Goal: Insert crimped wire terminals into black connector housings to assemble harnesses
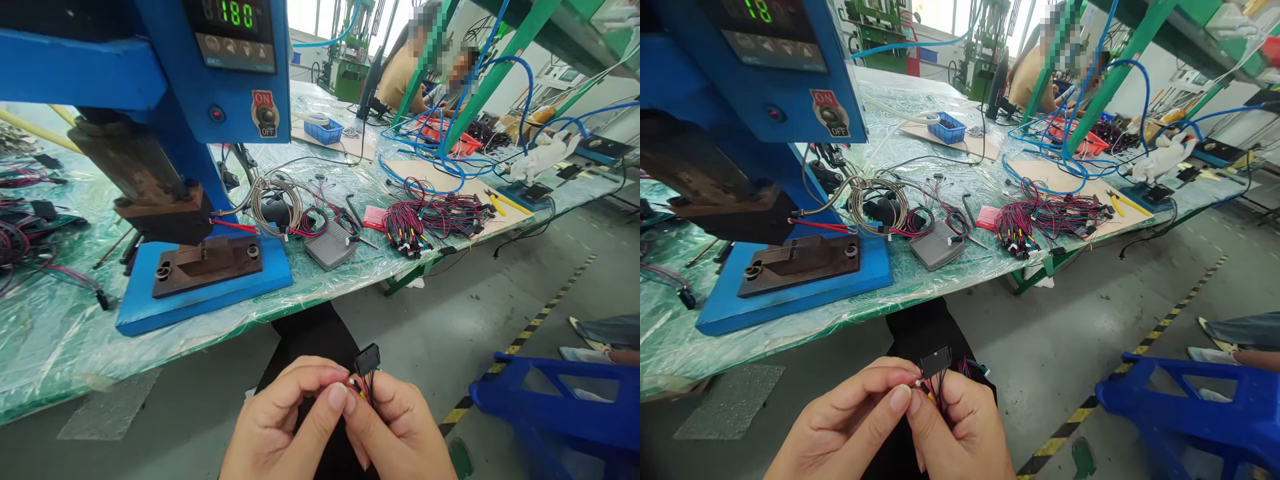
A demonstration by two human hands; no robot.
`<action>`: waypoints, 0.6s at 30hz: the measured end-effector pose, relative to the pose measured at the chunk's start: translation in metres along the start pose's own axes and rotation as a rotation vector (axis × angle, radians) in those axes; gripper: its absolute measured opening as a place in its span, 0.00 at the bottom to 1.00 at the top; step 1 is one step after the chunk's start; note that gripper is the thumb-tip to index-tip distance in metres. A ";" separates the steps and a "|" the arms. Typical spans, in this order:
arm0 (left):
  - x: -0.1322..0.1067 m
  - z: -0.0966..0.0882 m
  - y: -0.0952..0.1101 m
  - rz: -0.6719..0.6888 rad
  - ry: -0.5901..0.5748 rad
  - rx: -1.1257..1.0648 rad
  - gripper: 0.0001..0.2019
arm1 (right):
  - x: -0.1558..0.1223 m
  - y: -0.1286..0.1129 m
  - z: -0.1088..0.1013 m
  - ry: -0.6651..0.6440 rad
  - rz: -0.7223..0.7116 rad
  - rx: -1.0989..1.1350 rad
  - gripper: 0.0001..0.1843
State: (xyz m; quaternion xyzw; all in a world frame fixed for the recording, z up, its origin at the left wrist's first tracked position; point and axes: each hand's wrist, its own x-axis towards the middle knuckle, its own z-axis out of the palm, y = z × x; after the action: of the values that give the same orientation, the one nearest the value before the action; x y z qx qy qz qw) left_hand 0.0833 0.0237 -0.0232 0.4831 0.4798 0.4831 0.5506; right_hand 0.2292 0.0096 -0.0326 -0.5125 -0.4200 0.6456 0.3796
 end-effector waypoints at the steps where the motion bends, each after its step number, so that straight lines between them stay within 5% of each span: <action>1: 0.001 0.000 0.001 0.011 0.016 0.006 0.03 | 0.000 -0.001 0.001 0.003 0.004 0.001 0.28; 5: 0.006 0.002 0.003 0.064 0.088 0.055 0.05 | 0.002 -0.008 0.004 0.004 0.004 -0.025 0.29; 10: 0.008 0.003 0.002 0.043 0.007 0.116 0.03 | 0.005 -0.013 0.011 0.085 -0.014 -0.094 0.34; 18: 0.006 0.001 -0.004 -0.049 0.038 0.088 0.07 | 0.002 0.003 0.009 0.162 -0.049 0.297 0.26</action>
State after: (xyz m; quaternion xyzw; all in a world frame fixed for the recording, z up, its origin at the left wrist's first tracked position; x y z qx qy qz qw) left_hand 0.0851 0.0291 -0.0272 0.4858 0.5226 0.4568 0.5313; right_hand 0.2202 0.0093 -0.0350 -0.4907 -0.3006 0.6476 0.4995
